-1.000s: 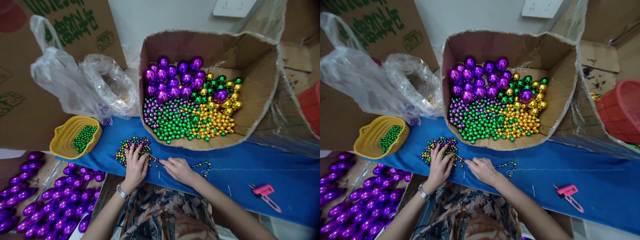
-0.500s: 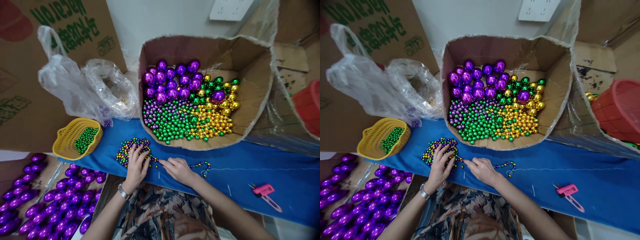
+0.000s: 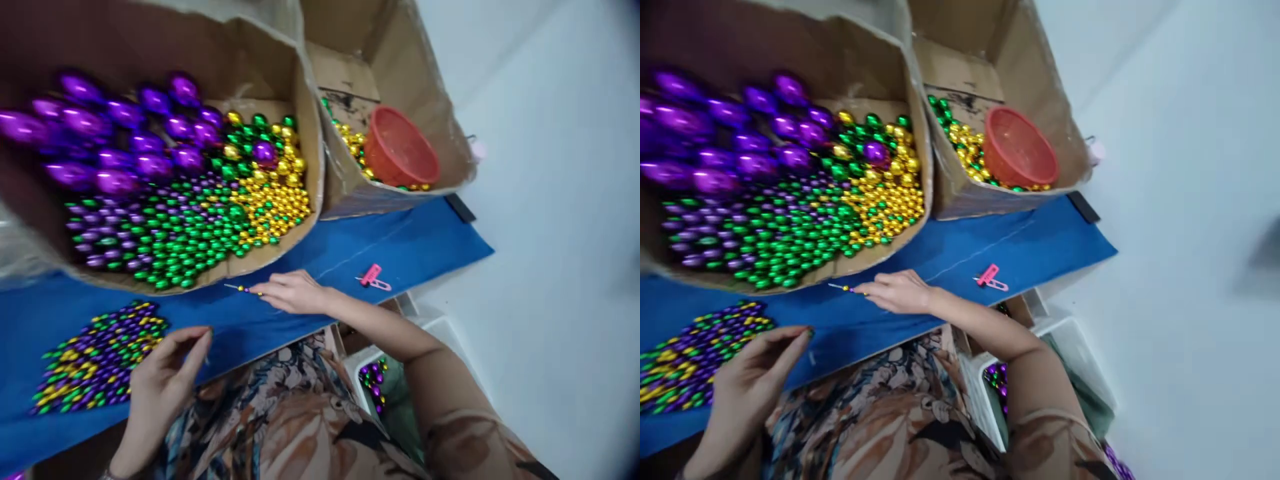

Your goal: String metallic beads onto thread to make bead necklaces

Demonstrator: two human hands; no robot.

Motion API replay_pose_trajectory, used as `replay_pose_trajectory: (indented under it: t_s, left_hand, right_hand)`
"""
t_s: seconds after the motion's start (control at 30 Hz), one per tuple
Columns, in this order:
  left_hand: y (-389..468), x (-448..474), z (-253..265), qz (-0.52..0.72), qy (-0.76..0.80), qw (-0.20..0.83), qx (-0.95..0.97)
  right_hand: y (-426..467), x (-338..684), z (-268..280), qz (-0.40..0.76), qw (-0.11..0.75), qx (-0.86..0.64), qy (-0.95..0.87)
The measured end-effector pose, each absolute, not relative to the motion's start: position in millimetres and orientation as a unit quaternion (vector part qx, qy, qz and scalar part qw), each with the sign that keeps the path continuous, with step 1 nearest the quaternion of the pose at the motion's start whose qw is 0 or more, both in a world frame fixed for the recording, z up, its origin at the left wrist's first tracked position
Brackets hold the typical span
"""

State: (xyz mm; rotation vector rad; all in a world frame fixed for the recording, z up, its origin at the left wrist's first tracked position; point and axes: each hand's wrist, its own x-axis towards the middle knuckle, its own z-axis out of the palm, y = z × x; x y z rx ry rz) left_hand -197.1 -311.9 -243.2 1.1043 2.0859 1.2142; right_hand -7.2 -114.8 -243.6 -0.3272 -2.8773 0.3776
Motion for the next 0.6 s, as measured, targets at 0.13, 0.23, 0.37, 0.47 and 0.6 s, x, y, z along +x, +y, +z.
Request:
replay_pose_trajectory:
  t_s: [0.13,0.23,0.37,0.47,0.6]
  left_hand:
    - [-266,-112,-236,0.376,0.603,0.406,0.574]
    - [-233,-57,-228,0.325,0.485,0.453,0.673]
    - [-230,-51,-221,0.309,0.479,0.419,0.707]
    - [-259,-84,-219,0.321,0.524,0.421,0.667]
    - [-308,-138,-224,0.363,0.630,0.357,0.587]
  right_hand:
    - [-94,17,-225,0.137,0.084,-0.168,-0.973]
    - [-91,23,-216,0.135,0.076,-0.183,-0.971]
    - [-100,27,-214,0.154,0.107,-0.159,-0.969]
    - [-120,23,-220,0.185,0.153,-0.150,-0.959]
    - [-144,1,-247,0.222,0.179,-0.125,-0.950]
